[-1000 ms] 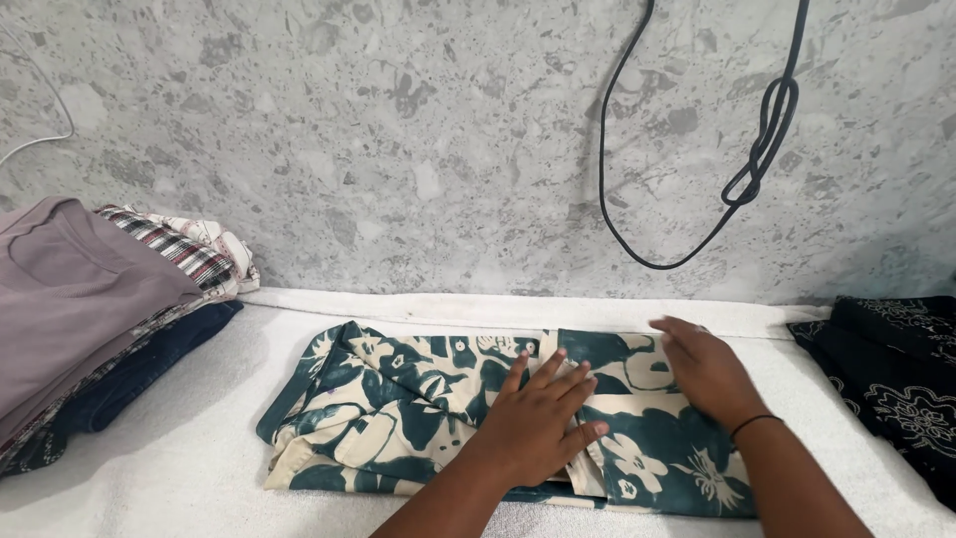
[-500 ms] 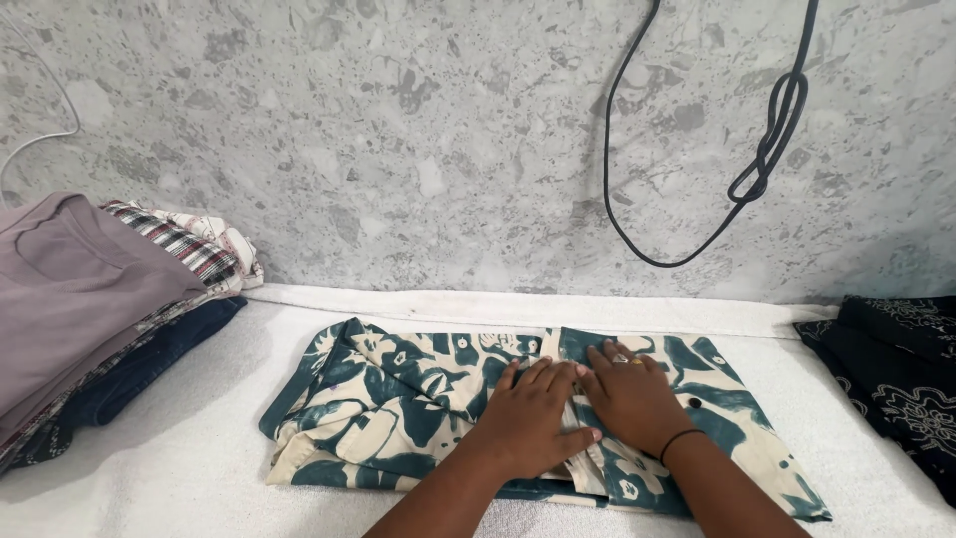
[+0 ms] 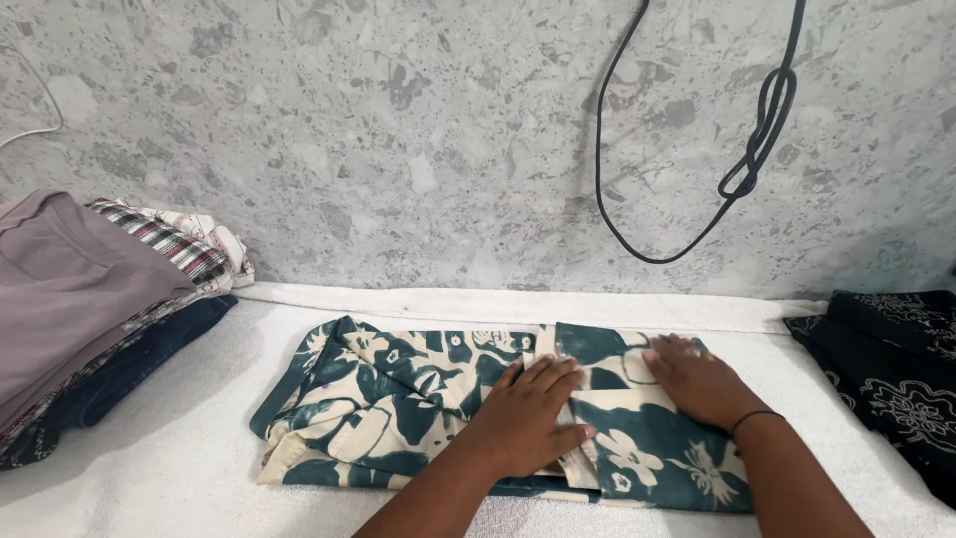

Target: The person folds a floral-patterned shirt on a white surface. They smooth the fabric, fold the sleeves inward, fold the shirt in half lengthwise, and then fold it into a compact square, placing it on a stack of other folded clothes.

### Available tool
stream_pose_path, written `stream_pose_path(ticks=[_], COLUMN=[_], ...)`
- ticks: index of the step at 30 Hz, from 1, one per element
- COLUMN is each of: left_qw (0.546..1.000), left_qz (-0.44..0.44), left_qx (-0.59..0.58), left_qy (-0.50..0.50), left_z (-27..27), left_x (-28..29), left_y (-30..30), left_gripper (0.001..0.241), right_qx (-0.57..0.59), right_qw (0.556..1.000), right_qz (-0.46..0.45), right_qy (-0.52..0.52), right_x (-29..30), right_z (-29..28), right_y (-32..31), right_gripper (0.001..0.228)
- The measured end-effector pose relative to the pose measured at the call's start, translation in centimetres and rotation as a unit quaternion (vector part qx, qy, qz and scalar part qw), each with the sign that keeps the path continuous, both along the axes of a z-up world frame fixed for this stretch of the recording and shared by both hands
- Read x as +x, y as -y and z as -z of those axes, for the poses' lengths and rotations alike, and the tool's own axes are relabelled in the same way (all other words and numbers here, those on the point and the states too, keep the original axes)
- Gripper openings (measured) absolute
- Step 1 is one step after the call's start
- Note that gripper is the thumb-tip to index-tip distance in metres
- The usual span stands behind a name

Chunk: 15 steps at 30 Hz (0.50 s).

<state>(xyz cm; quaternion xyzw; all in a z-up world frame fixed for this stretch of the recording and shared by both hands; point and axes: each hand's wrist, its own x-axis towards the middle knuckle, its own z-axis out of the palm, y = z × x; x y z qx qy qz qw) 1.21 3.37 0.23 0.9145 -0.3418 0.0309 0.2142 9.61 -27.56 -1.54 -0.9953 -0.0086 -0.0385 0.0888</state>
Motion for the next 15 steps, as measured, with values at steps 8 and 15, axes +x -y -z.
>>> stream_pose_path(ticks=[8, 15], left_qw=[1.000, 0.998], left_qz=[0.000, 0.012], left_qx=[0.021, -0.050], left_qy=[-0.015, 0.037], left_z=[0.2, 0.0], left_x=[0.1, 0.1], left_y=[0.0, 0.0], left_gripper=[0.081, 0.087], right_qx=[0.022, -0.013], right_qw=[0.993, 0.992], right_qz=[0.102, 0.086], right_qy=[-0.062, 0.092], right_x=[1.8, 0.9], right_z=[2.4, 0.0], right_y=[5.8, 1.9], right_gripper=[0.080, 0.074])
